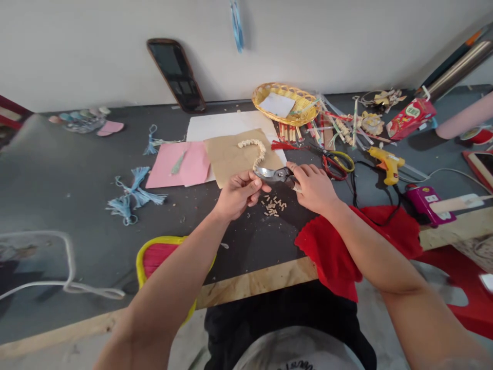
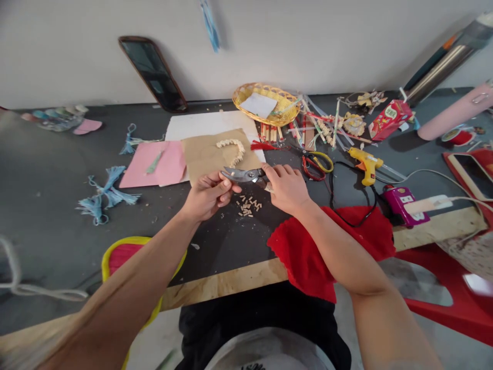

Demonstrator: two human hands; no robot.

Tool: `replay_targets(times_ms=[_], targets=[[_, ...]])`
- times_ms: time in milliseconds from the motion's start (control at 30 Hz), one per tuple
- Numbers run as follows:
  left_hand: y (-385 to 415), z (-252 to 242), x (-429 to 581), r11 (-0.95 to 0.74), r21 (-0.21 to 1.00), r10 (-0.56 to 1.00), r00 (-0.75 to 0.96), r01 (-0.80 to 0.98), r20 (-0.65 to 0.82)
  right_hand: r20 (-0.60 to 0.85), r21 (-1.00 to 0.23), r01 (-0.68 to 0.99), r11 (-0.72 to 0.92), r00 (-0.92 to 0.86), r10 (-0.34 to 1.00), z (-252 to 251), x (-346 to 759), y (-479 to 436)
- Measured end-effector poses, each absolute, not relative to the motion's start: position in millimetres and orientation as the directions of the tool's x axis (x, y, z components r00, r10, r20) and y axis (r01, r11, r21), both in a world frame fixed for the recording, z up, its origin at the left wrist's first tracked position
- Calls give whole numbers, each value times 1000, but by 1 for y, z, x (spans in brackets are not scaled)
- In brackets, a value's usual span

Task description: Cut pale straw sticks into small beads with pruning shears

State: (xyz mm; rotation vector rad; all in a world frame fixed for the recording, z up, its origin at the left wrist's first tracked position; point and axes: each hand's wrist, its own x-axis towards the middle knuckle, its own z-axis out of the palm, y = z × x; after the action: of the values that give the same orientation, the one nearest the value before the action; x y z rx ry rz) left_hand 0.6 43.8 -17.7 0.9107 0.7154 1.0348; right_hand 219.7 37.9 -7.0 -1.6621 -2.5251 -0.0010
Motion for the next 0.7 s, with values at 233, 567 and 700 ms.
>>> replay_targets(times_ms=[233,567,700], targets=[[44,-15,-4,303,891,893,428,-338,-141,43,-94,907,410,-408,912,-4,221,38],[43,-15,-8,360,845,875,458,-395,-158,61,-130,900,416,-412,909,-3,217,35],[42,-13,-10,409,825,835,525,-389,-166,82,-121,877,464,-457,886,-4,220,39]])
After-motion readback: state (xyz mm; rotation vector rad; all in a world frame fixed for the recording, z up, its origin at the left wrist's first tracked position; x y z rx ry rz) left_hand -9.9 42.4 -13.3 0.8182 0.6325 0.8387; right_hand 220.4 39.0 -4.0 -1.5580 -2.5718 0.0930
